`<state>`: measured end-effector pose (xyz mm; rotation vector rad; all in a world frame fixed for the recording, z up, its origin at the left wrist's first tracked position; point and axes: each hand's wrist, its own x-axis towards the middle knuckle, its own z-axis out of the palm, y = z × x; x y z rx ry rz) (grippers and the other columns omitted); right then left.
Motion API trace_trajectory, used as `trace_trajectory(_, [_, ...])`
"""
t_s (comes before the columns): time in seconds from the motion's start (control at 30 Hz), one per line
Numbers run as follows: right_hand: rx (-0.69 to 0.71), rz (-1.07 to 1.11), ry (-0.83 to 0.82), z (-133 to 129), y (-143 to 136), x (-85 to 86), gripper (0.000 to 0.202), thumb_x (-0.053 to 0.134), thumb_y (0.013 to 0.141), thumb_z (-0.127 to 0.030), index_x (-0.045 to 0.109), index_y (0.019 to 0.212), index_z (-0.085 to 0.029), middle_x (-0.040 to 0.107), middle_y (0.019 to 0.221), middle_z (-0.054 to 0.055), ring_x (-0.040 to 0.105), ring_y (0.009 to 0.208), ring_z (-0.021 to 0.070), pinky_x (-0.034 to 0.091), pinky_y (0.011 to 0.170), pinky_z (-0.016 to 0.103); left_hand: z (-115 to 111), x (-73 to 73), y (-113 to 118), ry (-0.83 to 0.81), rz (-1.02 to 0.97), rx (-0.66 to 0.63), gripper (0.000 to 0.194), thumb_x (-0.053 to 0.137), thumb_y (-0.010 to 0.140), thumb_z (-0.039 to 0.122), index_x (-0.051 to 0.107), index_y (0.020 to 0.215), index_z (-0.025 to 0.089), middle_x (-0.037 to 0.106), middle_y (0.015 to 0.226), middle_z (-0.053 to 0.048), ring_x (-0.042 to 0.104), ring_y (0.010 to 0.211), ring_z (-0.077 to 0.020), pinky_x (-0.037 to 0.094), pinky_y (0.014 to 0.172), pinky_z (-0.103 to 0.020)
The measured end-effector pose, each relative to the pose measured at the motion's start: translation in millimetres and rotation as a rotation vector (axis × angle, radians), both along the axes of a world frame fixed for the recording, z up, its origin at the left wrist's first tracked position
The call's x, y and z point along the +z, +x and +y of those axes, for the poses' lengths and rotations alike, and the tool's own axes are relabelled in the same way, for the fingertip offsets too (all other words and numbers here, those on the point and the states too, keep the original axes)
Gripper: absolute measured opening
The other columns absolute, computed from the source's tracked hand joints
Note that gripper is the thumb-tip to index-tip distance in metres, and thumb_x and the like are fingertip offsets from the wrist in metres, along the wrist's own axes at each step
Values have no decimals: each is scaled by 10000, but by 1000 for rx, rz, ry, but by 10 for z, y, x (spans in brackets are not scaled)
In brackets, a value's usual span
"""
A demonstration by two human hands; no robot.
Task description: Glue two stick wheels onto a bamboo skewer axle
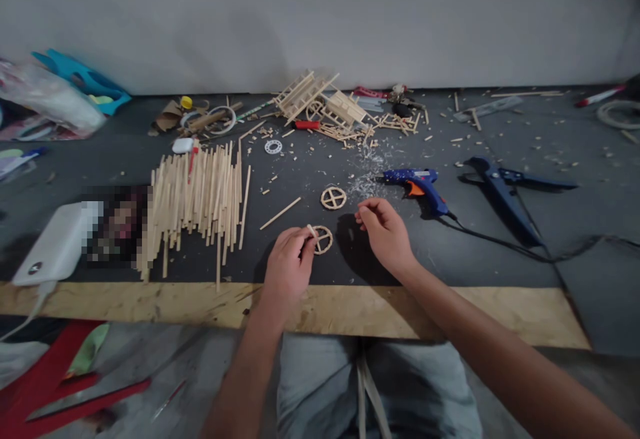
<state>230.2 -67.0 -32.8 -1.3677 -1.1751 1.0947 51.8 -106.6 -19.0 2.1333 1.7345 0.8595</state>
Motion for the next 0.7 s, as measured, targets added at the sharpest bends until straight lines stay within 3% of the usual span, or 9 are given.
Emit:
trace_trajectory(0.4, [-13, -17, 16, -18, 13, -12, 158, 485, 803, -341, 555, 862, -213, 585, 748, 6, 542, 688, 146, 421, 610, 272, -29, -10, -9, -26, -38, 29, 114, 503, 846, 237, 579, 921, 196, 659, 926, -56, 598, 914, -181, 461, 834, -323])
trace_trajectory(0.57, [-16, -21, 18, -19, 16, -23, 161, 488, 798, -347, 557, 865, -218, 596, 757, 7, 548, 684, 150, 425, 614, 276, -26, -9, 10, -6, 36, 42, 449, 632, 749, 342, 494, 1152, 200, 579, 1173, -109, 483, 1123, -254, 374, 936, -418])
trace_trajectory(0.7, [-10, -4, 24, -17, 20, -27, 156, 488, 803, -351, 552, 863, -222, 592, 756, 8, 554, 690, 154, 431, 613, 277, -9, -14, 42, -102, 157, 59, 592, 677, 691, 408, 471, 1214, 224, 584, 1176, -116, 467, 1127, -312, 355, 904, -472])
